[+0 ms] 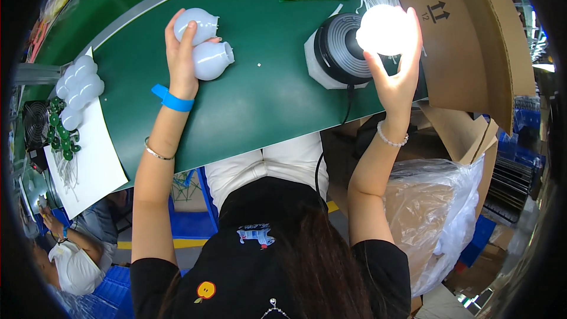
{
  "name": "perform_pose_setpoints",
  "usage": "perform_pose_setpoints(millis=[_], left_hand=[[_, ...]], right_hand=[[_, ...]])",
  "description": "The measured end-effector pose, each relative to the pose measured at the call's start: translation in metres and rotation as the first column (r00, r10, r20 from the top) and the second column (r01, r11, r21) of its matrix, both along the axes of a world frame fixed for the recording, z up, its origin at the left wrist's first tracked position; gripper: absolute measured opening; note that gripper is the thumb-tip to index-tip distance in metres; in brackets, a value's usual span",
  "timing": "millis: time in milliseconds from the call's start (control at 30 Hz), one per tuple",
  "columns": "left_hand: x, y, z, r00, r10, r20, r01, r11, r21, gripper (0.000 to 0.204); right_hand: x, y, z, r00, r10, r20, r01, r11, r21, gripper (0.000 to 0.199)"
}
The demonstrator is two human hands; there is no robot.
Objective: Testing LED light bulbs by placing them onto a test fixture to ensure they illuminate correctly.
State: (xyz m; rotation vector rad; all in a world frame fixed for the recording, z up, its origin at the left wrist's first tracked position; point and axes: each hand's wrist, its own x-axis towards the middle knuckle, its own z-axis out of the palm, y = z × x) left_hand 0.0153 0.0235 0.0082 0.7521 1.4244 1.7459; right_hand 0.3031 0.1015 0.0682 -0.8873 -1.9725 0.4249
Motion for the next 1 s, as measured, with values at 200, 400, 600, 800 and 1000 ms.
perform_pose_setpoints(millis=[200, 400, 600, 800, 1000], left_hand=[[0.000, 0.001, -0.001, 0.997, 0.010, 0.073, -0.013, 0.999, 0.047, 0.053], [0.000, 0.000, -0.001, 0.998, 0.002, 0.063, -0.006, 0.998, 0.064, 0.052], [-0.002, 0.001, -0.003, 0.997, -0.011, 0.072, 0.006, 0.997, 0.071, 0.053], [-0.003, 0.000, -0.006, 0.999, 0.016, 0.049, -0.018, 0.999, 0.050, 0.056], [-0.004, 0.001, -0.006, 0.998, -0.007, 0.064, 0.003, 0.998, 0.056, 0.056]], right_hand=[[-0.001, 0.001, 0.004, 0.997, -0.064, 0.036, 0.061, 0.995, 0.083, 0.074], [0.005, 0.001, 0.007, 0.968, -0.178, 0.174, 0.150, 0.975, 0.166, 0.068], [0.012, -0.012, 0.007, 0.968, -0.209, 0.140, 0.182, 0.965, 0.187, 0.069], [0.006, -0.005, 0.009, 0.959, -0.188, 0.212, 0.117, 0.944, 0.310, 0.068], [0.007, 0.006, 0.004, 0.992, -0.077, 0.096, 0.061, 0.985, 0.162, 0.063]])
